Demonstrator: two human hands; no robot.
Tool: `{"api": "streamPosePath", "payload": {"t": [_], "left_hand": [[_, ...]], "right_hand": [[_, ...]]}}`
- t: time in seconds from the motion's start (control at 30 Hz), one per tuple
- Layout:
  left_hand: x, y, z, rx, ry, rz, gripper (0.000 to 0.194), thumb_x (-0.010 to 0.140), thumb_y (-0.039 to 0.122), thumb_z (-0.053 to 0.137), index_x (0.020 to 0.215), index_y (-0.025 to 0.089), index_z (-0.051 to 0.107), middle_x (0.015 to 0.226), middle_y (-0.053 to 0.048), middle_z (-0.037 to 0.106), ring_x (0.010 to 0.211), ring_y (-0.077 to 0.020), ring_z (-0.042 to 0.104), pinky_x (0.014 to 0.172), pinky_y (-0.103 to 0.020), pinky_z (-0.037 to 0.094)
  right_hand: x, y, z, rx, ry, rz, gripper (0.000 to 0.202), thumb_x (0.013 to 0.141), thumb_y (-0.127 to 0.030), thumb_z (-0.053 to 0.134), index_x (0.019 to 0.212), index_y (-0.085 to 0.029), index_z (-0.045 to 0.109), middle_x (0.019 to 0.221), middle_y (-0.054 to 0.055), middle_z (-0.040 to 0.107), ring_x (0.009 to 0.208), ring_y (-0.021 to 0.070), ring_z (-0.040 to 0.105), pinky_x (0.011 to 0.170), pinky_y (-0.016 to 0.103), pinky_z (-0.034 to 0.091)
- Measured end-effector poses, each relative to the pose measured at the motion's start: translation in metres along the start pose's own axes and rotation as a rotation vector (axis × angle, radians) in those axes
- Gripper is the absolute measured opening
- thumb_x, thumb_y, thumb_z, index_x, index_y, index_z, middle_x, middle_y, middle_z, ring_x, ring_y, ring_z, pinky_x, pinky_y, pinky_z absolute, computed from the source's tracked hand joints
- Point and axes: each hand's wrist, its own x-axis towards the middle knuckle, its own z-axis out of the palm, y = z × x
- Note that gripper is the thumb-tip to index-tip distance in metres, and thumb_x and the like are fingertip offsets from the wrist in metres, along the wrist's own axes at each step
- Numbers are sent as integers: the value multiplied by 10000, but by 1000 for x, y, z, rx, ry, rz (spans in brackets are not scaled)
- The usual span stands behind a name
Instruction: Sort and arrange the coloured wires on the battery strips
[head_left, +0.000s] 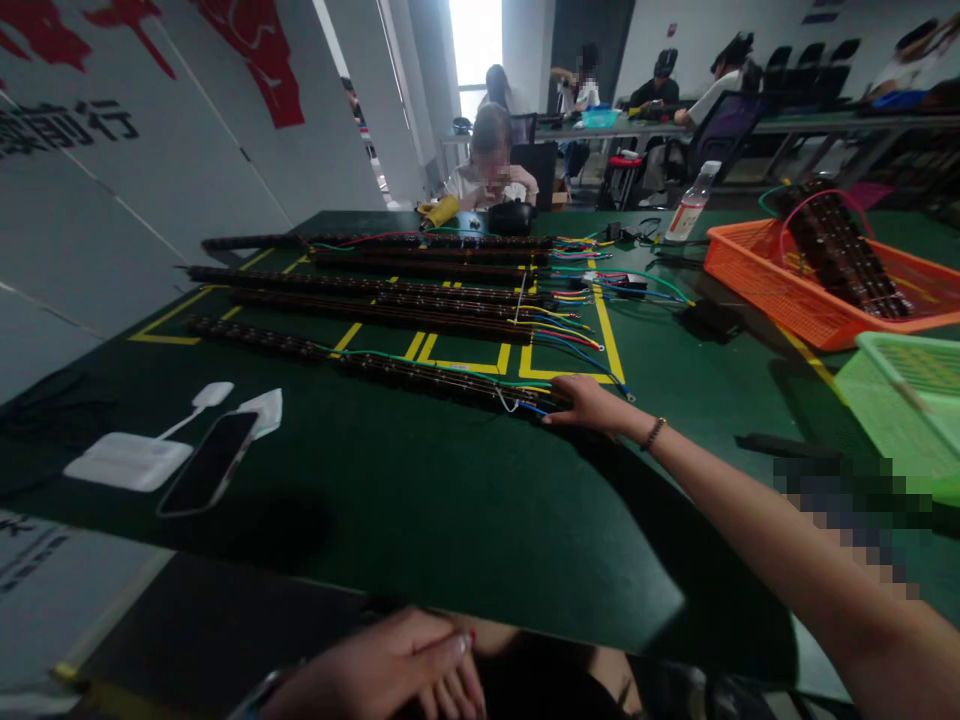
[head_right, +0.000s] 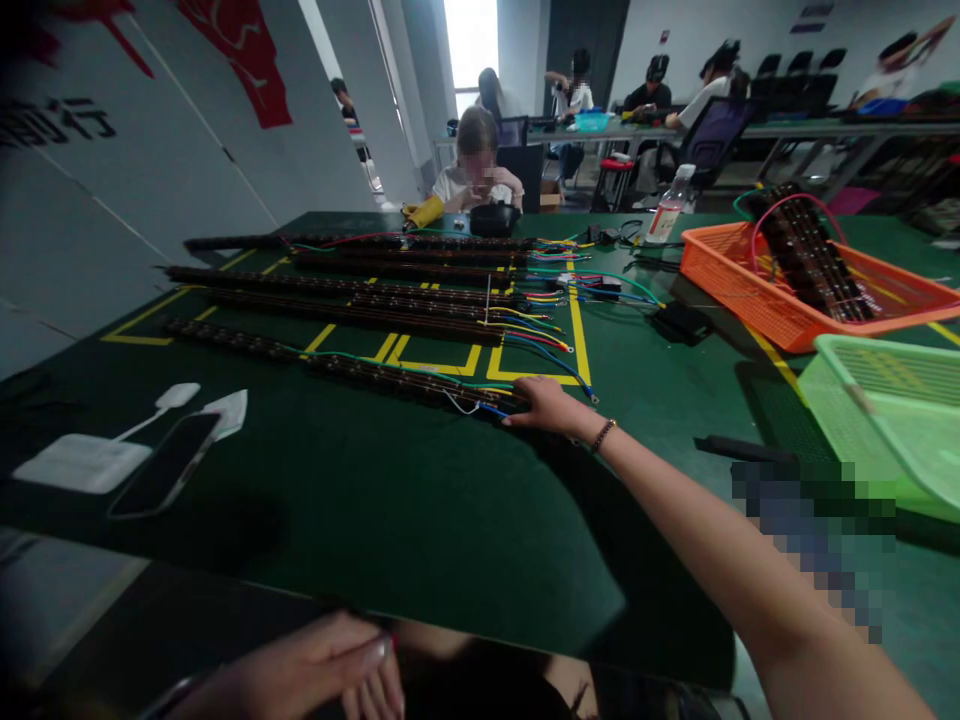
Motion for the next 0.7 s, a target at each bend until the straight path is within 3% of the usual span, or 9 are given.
{"api": "streamPosePath", "payload": {"t": [0.07,0.17,0.27,0.37,0.43,0.5,0.6,0.7], "left_hand": [[9,19,-16,-94,-70,46,487,894,527,318,865,174,652,835,-47,713,733,-185,661,658,-301,487],[27,45,-38,-148,116,188,486,888,526,345,873,121,612,856,-115,700,705,-189,656,629,-302,491],[54,63,-47,-162,84,245,447,895,487,373,928,100,595,928,-148,683,763,-201,657,701,-338,501],[90,74,-43,-204,-59,270,424,900,456,391,976,91,592,971,-163,672,831,-212,652,790,-374,487],[117,80,-35,-265,-141,248,439,901,456,391,1003,80,591,1011,-180,660,886,-219,642,878,-403,453],[142,84,-27,-391,-179,217,483,901,483,368,1037,71,581,1073,-204,633,931,-229,632,932,-421,420],[171,87,-13,-569,-138,199,551,868,545,396,1112,74,541,1178,-231,575,1016,-254,601,972,-427,390],[190,87,-1,-675,-3,244,544,843,566,431,1116,110,545,1197,-203,571,1073,-250,569,993,-411,370]], "right_hand": [[4,1,-2,91,-65,21,453,717,-440,696,1051,-167,557,954,82,623,809,208,580,703,338,468],[5,2,-5,144,-47,44,515,696,-434,711,1098,-169,529,976,77,623,794,183,586,656,292,465],[3,-1,-7,94,-56,59,445,693,-448,704,1009,-169,561,882,64,636,701,162,574,566,258,427],[3,-3,-11,121,-248,122,270,772,-430,618,837,-169,595,718,39,643,565,127,546,503,239,382],[5,-4,-15,216,-426,161,252,817,-407,555,776,-163,605,652,25,643,506,107,530,485,226,367],[6,-4,-21,221,-515,151,266,825,-388,534,746,-149,621,625,18,642,488,94,511,483,216,352],[6,-9,-27,9,-452,107,267,829,-330,520,708,-124,641,591,24,621,493,89,467,502,225,326],[1,-22,-25,-157,-331,117,241,831,-263,507,677,-135,642,616,72,624,530,130,482,545,271,331]]}}
